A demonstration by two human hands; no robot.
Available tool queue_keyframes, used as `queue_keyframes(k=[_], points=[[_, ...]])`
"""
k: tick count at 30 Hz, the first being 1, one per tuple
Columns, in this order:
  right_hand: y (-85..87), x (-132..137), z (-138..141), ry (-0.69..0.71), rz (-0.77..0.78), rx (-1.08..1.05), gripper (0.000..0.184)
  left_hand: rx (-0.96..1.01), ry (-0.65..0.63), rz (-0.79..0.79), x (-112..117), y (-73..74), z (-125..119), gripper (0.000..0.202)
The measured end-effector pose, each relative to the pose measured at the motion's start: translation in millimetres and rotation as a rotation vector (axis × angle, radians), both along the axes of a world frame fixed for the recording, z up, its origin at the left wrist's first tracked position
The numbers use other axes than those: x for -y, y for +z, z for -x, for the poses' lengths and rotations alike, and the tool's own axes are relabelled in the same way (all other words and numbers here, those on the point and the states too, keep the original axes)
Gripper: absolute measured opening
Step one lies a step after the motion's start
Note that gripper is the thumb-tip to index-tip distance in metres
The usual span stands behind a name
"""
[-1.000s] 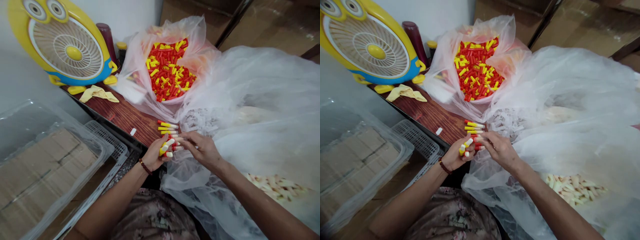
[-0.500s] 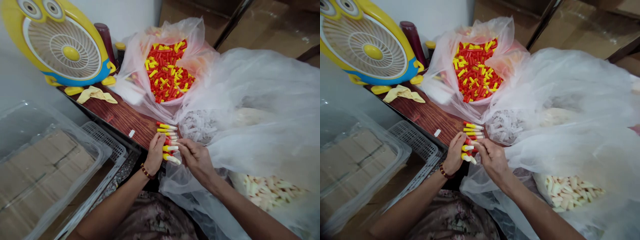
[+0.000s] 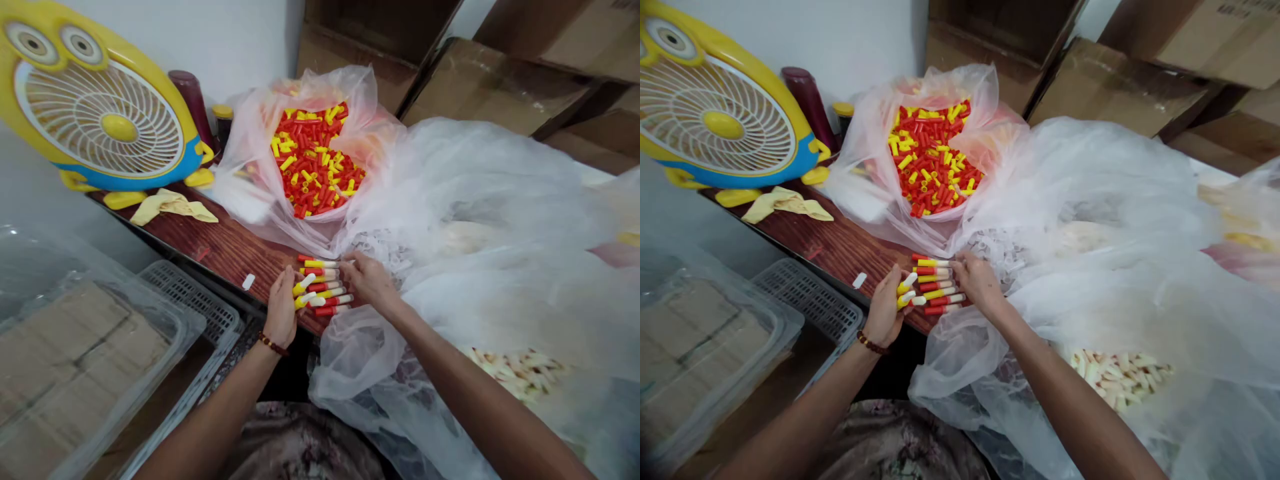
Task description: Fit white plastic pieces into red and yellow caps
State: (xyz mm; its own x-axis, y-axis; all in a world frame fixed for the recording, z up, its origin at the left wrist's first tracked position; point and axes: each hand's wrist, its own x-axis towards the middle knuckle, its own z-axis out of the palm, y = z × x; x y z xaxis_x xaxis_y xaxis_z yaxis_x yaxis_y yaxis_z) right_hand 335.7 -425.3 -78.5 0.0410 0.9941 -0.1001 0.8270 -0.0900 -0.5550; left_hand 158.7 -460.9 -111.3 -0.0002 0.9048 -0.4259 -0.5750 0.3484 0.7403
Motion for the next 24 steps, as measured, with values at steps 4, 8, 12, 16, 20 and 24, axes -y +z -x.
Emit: queue_keyframes(k=[4,8,12,16,20,24], points=[[5.3,-8.2,-16.3,-0.044,0.039,0.501,0.026,0.0,-0.038,0.0,-3.0,-1.2,-3.0,0.049],[7.8,-17.3,-14.7,-0.08,0.116,0.646,0.029,0.019,-0.105,0.056,-6.3,-2.7,-1.8,0.049],[16.2,-11.7,-9.4,-0.033,0.08,0.335,0.018,0.036,-0.167,0.056,-7.2,-3.0,0.6,0.051],[33.9,15.1,-0.9,0.121,0.074,-0.39,0.022,0.004,-0.214,0.029,-4.5,-1.8,-3.3,0.051],[44.8,39.6,3.8,0.233,0.049,-0.55,0.02,-0.014,-0.255,0.034,0.4,-0.5,-8.3,0.049],[45.2,49.9,-2.8,0.308,-0.011,-0.484,0.019,-0.024,-0.262,0.049,4.5,2.0,-8.5,0.047]])
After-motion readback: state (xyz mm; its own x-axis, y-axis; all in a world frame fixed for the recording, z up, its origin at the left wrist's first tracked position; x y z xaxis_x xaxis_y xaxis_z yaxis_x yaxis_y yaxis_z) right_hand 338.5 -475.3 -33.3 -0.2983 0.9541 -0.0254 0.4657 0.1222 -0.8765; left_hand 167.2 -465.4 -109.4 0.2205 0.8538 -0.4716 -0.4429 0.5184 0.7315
